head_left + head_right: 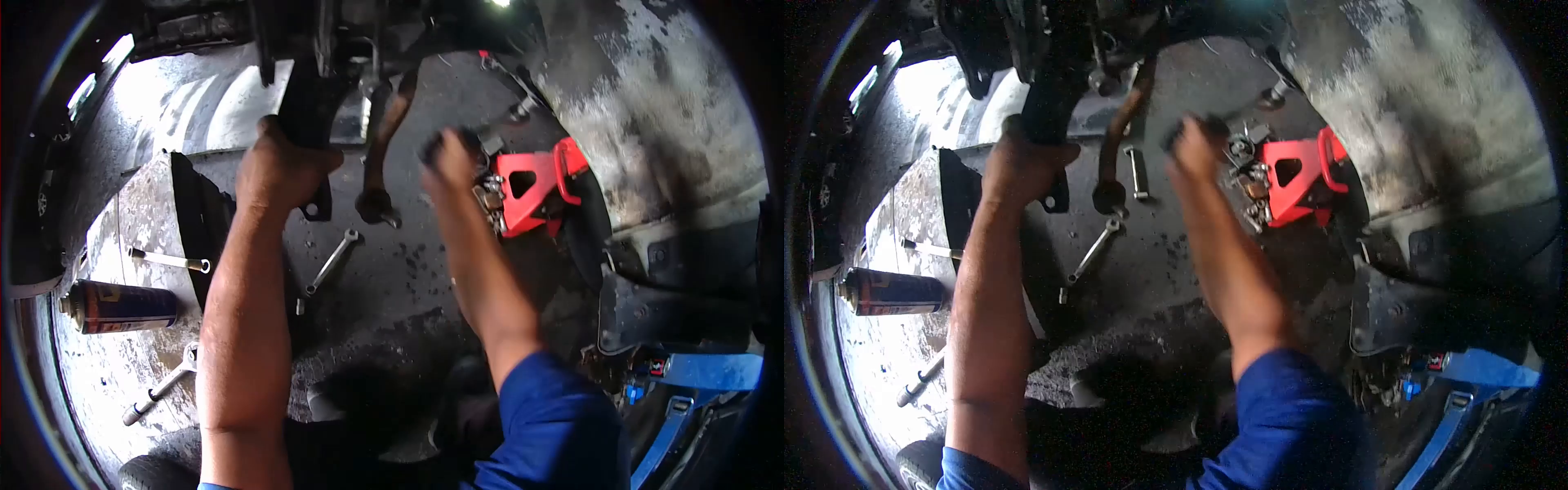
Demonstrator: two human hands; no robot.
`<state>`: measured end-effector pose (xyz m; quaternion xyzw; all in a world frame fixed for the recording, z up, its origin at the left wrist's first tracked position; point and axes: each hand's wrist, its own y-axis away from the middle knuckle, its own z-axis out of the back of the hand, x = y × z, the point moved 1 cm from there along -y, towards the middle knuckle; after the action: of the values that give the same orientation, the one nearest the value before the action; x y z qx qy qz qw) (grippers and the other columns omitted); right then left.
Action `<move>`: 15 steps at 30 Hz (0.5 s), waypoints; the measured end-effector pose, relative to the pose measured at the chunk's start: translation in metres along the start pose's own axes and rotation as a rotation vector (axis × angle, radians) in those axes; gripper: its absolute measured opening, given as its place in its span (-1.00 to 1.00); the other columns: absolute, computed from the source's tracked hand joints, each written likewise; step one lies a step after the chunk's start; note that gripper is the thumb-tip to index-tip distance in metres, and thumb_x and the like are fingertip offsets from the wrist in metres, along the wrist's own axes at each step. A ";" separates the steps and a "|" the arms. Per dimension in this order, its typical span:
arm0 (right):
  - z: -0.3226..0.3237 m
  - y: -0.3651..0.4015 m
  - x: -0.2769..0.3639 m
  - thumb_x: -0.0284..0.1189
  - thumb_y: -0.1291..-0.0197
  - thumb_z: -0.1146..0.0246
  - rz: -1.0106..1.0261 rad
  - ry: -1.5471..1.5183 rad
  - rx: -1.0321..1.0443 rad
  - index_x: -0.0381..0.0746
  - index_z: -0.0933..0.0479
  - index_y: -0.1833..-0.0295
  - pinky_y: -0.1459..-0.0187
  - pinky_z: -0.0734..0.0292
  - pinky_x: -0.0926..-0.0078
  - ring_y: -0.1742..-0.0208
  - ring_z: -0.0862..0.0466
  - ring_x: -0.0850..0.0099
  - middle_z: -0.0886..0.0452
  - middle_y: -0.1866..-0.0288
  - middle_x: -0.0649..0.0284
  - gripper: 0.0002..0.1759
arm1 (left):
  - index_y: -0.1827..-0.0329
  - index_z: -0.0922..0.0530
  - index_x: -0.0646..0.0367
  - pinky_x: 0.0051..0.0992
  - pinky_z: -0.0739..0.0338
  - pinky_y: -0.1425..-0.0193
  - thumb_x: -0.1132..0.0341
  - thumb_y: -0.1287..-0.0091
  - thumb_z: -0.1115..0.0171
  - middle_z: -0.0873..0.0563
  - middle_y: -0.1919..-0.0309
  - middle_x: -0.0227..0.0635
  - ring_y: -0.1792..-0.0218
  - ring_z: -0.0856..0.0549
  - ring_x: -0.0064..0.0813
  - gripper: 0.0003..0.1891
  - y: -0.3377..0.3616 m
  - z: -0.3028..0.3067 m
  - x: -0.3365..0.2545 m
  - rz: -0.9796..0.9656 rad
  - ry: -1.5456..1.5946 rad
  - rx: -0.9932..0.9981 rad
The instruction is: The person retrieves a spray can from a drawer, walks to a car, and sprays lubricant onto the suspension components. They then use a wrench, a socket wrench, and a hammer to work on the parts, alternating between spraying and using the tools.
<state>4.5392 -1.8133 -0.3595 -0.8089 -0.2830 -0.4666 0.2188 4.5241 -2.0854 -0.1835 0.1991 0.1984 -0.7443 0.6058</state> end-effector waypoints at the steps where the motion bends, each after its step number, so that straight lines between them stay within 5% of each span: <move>1: -0.028 -0.029 -0.035 -0.48 -0.15 -0.18 0.267 0.384 -0.343 -0.19 -0.43 0.36 0.34 -0.45 0.31 0.40 -0.55 0.38 -0.45 0.53 0.31 -0.93 | -0.16 -0.34 0.35 -0.22 -0.53 -0.13 0.02 0.15 -0.48 -0.66 0.05 0.12 -0.04 -0.66 -0.02 -0.14 0.003 0.000 -0.001 0.001 0.000 0.011; 3: -0.073 -0.031 -0.013 -0.48 -0.15 -0.19 0.187 0.203 -0.740 -0.18 -0.40 0.38 0.47 -0.42 0.36 0.48 -0.52 0.44 -0.47 0.50 0.31 -0.89 | -0.16 -0.35 0.35 -0.23 -0.53 -0.13 0.01 0.16 -0.49 -0.67 0.06 0.11 -0.03 -0.67 -0.03 -0.15 0.006 0.007 -0.007 0.071 0.043 0.070; 6: -0.072 0.003 0.040 -0.47 -0.11 -0.24 0.011 0.354 -0.255 -0.24 -0.45 0.39 0.43 -0.49 0.35 0.54 -0.53 0.39 -0.48 0.49 0.27 -0.89 | -0.15 -0.42 0.37 -0.34 -0.61 0.12 0.06 0.10 -0.54 -0.70 0.12 0.02 0.16 -0.73 -0.25 -0.20 0.001 0.002 0.001 -0.014 0.048 0.033; 7: -0.060 0.015 0.046 -0.41 -0.12 -0.27 -0.064 0.015 -0.126 -0.21 -0.49 0.37 0.43 -0.49 0.36 0.51 -0.54 0.45 -0.51 0.49 0.31 -0.87 | -0.15 -0.42 0.37 -0.34 -0.61 0.12 0.06 0.10 -0.54 -0.70 0.12 0.02 0.16 -0.73 -0.25 -0.20 0.000 0.006 0.001 -0.010 0.043 0.024; 8: -0.025 0.016 0.038 -0.36 -0.12 -0.28 -0.137 0.251 -0.109 -0.15 -0.51 0.37 0.46 -0.46 0.42 0.50 -0.54 0.49 -0.51 0.49 0.36 -0.87 | -0.13 -0.41 0.38 -0.31 -0.58 0.02 0.03 0.13 -0.53 -0.69 0.11 0.05 0.08 -0.71 -0.17 -0.18 0.000 0.006 0.001 -0.014 0.065 0.035; 9: -0.006 0.048 0.075 -0.28 -0.12 -0.29 -0.253 0.167 0.036 -0.18 -0.54 0.26 0.35 -0.48 0.32 0.39 -0.55 0.45 -0.55 0.41 0.36 -0.79 | -0.12 -0.40 0.38 -0.27 -0.56 -0.09 0.01 0.16 -0.51 -0.69 0.10 0.08 0.01 -0.70 -0.09 -0.17 -0.001 0.003 0.003 -0.017 0.088 0.054; 10: 0.020 0.061 0.091 -0.26 -0.14 -0.28 -0.328 0.107 0.010 -0.15 -0.51 0.07 0.41 -0.44 0.44 0.43 -0.53 0.47 -0.51 0.43 0.40 -0.71 | -0.10 -0.40 0.40 -0.29 -0.56 -0.08 0.02 0.14 -0.50 -0.70 0.12 0.07 0.03 -0.70 -0.11 -0.19 -0.007 -0.001 0.006 -0.046 0.128 0.108; 12: 0.084 0.062 0.131 -0.37 -0.13 -0.24 -0.545 -0.272 0.485 -0.15 -0.46 -0.04 0.57 -0.20 0.58 0.61 -0.32 0.60 -0.30 0.57 0.47 -0.66 | -0.10 -0.40 0.41 -0.29 -0.56 -0.09 0.02 0.14 -0.50 -0.70 0.13 0.07 0.02 -0.70 -0.12 -0.19 -0.006 0.002 0.005 -0.029 0.127 0.106; 15: 0.085 0.056 0.122 -0.44 -0.11 -0.23 -0.514 -0.248 0.428 -0.13 -0.48 0.01 0.59 -0.19 0.59 0.62 -0.34 0.55 -0.32 0.56 0.44 -0.71 | -0.10 -0.47 0.40 -0.34 -0.62 0.08 0.12 0.11 -0.55 -0.71 0.14 0.02 0.16 -0.73 -0.19 -0.26 -0.005 -0.003 0.005 -0.030 0.087 0.013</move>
<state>4.6791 -1.7710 -0.2974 -0.6976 -0.5930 -0.3347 0.2229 4.5180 -2.0867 -0.1886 0.2320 0.2227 -0.7451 0.5843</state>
